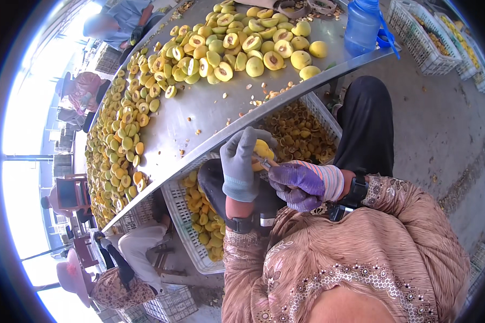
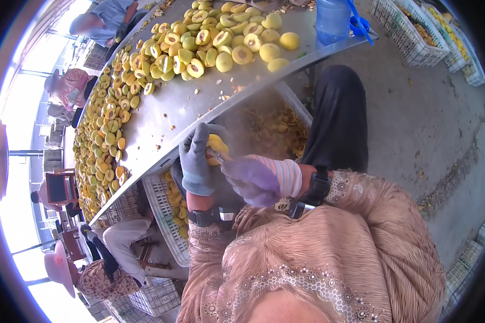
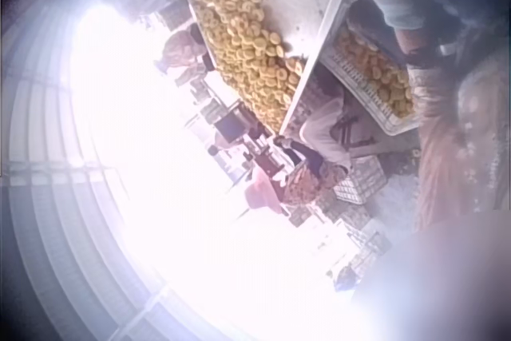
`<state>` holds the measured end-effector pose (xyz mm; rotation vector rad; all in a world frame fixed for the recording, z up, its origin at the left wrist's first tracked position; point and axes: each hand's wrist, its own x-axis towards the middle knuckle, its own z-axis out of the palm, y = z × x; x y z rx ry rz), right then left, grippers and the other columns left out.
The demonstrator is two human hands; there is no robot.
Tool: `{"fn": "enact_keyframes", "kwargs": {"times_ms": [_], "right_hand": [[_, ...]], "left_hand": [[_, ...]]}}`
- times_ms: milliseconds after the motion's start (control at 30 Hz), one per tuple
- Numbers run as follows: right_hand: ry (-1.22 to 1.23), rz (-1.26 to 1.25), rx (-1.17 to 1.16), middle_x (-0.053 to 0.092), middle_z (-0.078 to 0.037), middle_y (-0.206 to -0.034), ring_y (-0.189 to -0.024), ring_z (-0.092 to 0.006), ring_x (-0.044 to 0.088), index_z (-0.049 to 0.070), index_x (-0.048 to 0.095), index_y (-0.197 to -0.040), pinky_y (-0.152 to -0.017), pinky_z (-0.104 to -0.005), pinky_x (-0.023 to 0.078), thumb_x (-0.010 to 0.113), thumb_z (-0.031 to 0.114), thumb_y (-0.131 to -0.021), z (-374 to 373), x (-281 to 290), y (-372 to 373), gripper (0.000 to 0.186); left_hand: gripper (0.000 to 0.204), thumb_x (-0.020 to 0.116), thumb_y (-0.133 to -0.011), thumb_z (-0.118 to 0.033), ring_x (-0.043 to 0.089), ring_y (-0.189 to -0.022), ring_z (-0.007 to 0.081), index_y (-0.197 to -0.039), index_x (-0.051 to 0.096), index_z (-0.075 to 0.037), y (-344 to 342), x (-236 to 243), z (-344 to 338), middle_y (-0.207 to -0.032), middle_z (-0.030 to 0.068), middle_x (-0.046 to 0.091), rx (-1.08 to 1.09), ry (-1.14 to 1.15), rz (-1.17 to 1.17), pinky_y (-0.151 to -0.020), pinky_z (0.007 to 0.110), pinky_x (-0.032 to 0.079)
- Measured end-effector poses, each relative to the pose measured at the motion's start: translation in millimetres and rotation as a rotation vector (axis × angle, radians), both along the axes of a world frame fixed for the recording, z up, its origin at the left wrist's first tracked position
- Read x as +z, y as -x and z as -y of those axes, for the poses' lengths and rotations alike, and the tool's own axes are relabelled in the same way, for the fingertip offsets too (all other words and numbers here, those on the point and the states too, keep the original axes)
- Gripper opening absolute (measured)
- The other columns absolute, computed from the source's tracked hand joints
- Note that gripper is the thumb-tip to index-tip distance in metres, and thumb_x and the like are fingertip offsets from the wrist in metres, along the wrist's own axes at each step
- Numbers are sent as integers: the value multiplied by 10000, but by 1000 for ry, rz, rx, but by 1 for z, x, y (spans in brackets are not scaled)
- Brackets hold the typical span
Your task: The person repeatedly picks up halved mangoes from a metal table, uses a small knife to remove the seed, and places the pitted fruit into a white basket below. The person works continuously, handling each mango one at a time.
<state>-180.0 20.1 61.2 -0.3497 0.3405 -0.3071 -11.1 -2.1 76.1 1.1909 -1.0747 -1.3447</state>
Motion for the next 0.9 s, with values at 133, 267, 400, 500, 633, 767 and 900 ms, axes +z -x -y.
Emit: {"fn": "enact_keyframes", "kwargs": {"times_ms": [133, 267, 400, 500, 633, 767, 900], "right_hand": [[-135, 186, 72, 356, 47, -537, -349, -38, 278, 120, 456, -794, -312, -195, 241, 526, 456, -983, 3, -6, -1, 392], [-77, 74, 78, 361, 47, -542, -350, -38, 288, 122, 464, -795, -309, -194, 241, 523, 454, -985, 4, -9, -4, 387], [35, -4, 75, 353, 46, -534, -347, -39, 273, 122, 467, -825, -300, -197, 235, 495, 463, -995, 9, -12, 2, 381], [-151, 222, 215, 374, 66, -531, -353, -46, 316, 187, 443, -705, -300, -211, 236, 450, 426, -1019, 10, -18, -2, 394], [-277, 467, 159, 309, 71, -504, -336, -48, 261, 201, 410, -679, -287, -211, 198, 463, 478, -1004, 8, -26, -12, 430], [-104, 175, 160, 312, 73, -510, -333, -40, 234, 208, 386, -657, -291, -210, 191, 491, 491, -989, 8, -29, -15, 448], [-215, 225, 209, 330, 54, -491, -324, -45, 259, 158, 437, -782, -297, -205, 235, 469, 495, -995, 9, -29, -15, 400]], "left_hand": [[443, 586, -957, -396, 634, -665, 166, -926, 663, 39, 6, 1, -1, -795, 119, 677, 113, 3, -101, -610, 278, 521], [420, 577, -966, -368, 635, -662, 170, -921, 663, 40, 10, -1, -3, -795, 129, 679, 160, -4, -212, -602, 279, 523], [452, 563, -961, -406, 632, -642, 181, -900, 653, 32, 6, -9, -3, -774, 143, 669, 93, -12, -227, -577, 287, 522], [493, 537, -963, -451, 622, -614, 194, -893, 640, 27, 5, -22, 0, -775, 148, 659, 45, 32, -351, -553, 292, 509], [520, 490, -979, -477, 603, -577, 202, -912, 630, 20, 12, -38, 6, -788, 153, 653, 171, 35, -494, -526, 305, 497], [533, 472, -984, -486, 606, -581, 191, -909, 632, 17, 4, -39, 6, -776, 150, 650, 102, 24, -413, -528, 291, 497], [531, 467, -990, -478, 615, -586, 191, -903, 632, 20, -4, -33, 2, -775, 156, 653, 76, 57, -341, -531, 291, 505]]}}
